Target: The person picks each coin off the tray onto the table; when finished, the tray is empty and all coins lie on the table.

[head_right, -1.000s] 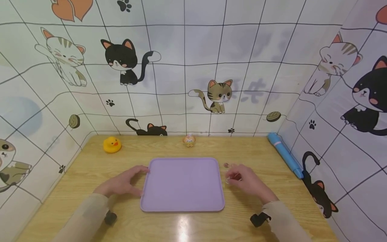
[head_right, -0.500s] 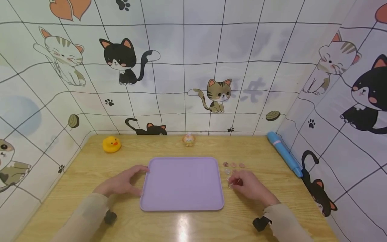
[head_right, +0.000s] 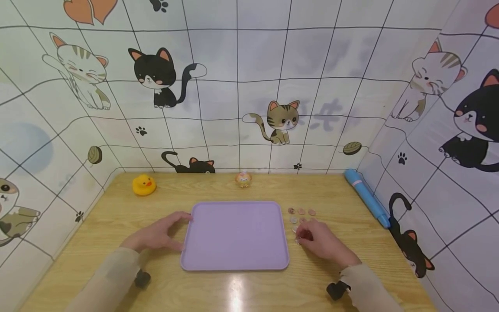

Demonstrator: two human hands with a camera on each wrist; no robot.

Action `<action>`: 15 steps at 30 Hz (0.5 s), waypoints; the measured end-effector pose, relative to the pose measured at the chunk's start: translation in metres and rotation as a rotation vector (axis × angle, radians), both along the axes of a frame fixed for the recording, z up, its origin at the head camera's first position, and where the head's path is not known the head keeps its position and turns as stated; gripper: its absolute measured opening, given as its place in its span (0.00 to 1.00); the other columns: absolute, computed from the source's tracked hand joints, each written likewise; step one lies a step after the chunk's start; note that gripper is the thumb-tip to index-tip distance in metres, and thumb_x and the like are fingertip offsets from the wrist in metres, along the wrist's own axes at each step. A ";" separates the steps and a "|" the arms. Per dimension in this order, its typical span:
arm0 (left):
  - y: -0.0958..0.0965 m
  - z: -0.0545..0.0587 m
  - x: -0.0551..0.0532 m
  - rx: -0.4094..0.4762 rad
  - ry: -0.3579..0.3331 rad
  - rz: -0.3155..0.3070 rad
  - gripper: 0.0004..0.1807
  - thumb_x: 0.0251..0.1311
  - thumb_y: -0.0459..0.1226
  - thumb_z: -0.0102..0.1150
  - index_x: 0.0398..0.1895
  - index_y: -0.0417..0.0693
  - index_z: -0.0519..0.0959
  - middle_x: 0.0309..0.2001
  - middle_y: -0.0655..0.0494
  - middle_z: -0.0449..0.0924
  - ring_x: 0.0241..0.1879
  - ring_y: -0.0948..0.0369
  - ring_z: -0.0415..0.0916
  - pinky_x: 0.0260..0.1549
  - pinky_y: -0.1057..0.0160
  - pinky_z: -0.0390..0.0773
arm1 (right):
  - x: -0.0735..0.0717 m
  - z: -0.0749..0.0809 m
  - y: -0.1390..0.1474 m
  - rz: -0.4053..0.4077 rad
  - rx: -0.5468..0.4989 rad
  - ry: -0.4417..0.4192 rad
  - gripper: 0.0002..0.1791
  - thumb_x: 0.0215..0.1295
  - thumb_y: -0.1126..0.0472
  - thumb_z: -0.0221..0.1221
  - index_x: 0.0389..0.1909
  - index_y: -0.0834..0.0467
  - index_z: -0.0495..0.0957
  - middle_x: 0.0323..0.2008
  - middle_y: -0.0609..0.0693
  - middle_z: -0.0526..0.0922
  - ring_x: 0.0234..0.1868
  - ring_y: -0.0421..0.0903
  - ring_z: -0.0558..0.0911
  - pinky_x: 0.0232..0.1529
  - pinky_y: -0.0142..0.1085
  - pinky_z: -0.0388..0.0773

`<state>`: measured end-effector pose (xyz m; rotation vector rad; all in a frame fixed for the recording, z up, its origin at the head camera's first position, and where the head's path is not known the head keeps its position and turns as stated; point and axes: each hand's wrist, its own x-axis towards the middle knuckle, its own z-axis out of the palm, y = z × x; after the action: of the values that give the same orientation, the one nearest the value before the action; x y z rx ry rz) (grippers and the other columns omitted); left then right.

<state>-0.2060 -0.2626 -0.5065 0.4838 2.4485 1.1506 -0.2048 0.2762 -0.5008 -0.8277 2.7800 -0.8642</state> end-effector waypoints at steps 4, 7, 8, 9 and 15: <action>0.000 -0.002 -0.001 -0.002 0.000 -0.001 0.49 0.48 0.47 0.85 0.74 0.59 0.70 0.81 0.47 0.59 0.81 0.40 0.49 0.77 0.30 0.45 | 0.002 -0.002 0.003 -0.001 -0.028 -0.008 0.03 0.68 0.62 0.70 0.40 0.54 0.85 0.32 0.39 0.84 0.32 0.32 0.79 0.33 0.32 0.81; 0.000 -0.003 -0.001 -0.002 -0.004 0.002 0.49 0.47 0.47 0.85 0.74 0.60 0.70 0.81 0.48 0.59 0.81 0.41 0.49 0.78 0.31 0.45 | 0.004 -0.005 0.005 0.005 -0.049 -0.021 0.05 0.69 0.62 0.69 0.41 0.56 0.85 0.33 0.40 0.83 0.32 0.33 0.79 0.32 0.31 0.80; 0.000 -0.004 -0.001 0.000 -0.005 0.003 0.49 0.46 0.47 0.85 0.74 0.60 0.70 0.81 0.48 0.59 0.81 0.41 0.49 0.78 0.31 0.45 | 0.005 -0.006 0.005 -0.001 -0.054 -0.024 0.05 0.68 0.62 0.70 0.41 0.56 0.85 0.32 0.40 0.83 0.32 0.32 0.79 0.32 0.31 0.80; 0.000 -0.004 -0.001 0.002 -0.004 0.003 0.49 0.46 0.47 0.85 0.74 0.60 0.70 0.81 0.48 0.59 0.81 0.41 0.49 0.78 0.31 0.45 | 0.005 -0.006 0.005 -0.001 -0.057 -0.021 0.05 0.68 0.62 0.70 0.42 0.56 0.85 0.32 0.40 0.83 0.31 0.33 0.79 0.32 0.31 0.80; 0.000 -0.004 -0.002 0.006 -0.003 0.005 0.49 0.46 0.47 0.85 0.74 0.60 0.70 0.81 0.48 0.59 0.81 0.41 0.49 0.78 0.31 0.45 | 0.005 -0.009 0.004 -0.019 -0.040 0.007 0.05 0.67 0.62 0.70 0.40 0.55 0.84 0.31 0.39 0.82 0.31 0.32 0.78 0.32 0.31 0.80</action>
<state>-0.2078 -0.2623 -0.5106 0.4780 2.4450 1.1605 -0.2001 0.2807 -0.5094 -0.8129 2.7897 -0.9247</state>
